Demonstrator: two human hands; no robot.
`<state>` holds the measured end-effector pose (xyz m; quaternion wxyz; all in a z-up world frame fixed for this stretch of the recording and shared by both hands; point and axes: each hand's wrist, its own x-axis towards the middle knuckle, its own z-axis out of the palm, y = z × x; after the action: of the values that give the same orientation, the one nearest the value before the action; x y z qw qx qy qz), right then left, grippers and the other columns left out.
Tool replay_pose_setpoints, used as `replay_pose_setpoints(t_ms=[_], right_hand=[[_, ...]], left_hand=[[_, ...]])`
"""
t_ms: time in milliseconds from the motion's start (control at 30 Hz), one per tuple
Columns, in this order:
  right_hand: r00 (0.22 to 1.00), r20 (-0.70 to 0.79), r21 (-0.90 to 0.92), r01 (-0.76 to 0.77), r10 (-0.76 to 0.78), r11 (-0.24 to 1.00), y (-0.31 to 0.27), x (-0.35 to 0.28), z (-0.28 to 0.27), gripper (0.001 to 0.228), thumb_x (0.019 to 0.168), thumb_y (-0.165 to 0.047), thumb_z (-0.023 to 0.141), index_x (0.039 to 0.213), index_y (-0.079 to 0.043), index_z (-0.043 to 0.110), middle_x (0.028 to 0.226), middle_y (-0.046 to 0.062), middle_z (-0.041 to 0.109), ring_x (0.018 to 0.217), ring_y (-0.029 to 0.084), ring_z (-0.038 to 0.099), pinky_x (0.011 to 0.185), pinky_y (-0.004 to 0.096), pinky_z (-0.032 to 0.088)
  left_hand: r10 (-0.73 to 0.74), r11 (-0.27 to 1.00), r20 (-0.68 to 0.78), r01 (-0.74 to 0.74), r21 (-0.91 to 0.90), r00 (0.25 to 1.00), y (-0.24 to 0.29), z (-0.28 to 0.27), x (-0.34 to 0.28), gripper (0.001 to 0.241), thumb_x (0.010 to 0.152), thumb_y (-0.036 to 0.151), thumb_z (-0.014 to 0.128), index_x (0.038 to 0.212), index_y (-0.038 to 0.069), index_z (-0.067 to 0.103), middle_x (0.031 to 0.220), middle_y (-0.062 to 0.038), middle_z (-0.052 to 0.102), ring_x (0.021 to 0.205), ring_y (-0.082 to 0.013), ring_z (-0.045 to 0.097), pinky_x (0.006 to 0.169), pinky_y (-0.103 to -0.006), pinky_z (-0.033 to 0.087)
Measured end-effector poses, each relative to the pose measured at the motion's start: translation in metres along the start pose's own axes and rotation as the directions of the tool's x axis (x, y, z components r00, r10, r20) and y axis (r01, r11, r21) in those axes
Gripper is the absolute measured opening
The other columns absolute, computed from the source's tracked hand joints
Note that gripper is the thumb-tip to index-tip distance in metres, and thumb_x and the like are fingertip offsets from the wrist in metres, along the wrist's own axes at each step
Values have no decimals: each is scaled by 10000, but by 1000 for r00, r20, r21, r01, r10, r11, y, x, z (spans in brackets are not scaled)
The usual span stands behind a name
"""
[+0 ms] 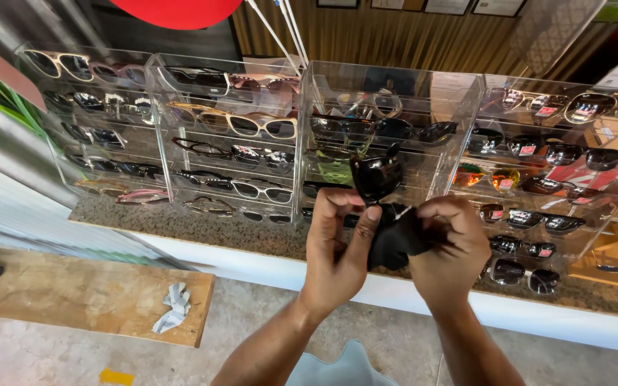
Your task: Cleaning various sunglasses with a cloth at a retail display counter.
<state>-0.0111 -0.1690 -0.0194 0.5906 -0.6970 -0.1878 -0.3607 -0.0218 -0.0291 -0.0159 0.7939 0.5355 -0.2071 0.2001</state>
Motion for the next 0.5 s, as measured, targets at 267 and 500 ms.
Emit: replay_pose_setpoints(t_ms=[267, 500], right_hand=[[997, 68, -202, 57, -44, 978, 11, -10, -5, 242, 799, 116, 745, 884, -43, 584, 842, 23, 619, 732, 58, 565, 639, 200, 451], [919, 225, -159, -292, 322, 943, 37, -103, -61, 296, 612, 159, 705, 801, -39, 595, 727, 20, 625, 655, 91, 600, 559, 231, 499]], left_hand=[[-28, 1000, 14, 28, 3, 1000, -10, -8, 9, 192, 1079, -46, 603, 1219, 49, 511, 1133, -23, 572, 1033, -78, 553, 878, -216, 468], [180, 813, 283, -304, 496, 942, -13, -25, 105, 166, 1008, 32, 692, 1149, 68, 613, 1085, -69, 697, 1014, -198, 650, 858, -339, 505]])
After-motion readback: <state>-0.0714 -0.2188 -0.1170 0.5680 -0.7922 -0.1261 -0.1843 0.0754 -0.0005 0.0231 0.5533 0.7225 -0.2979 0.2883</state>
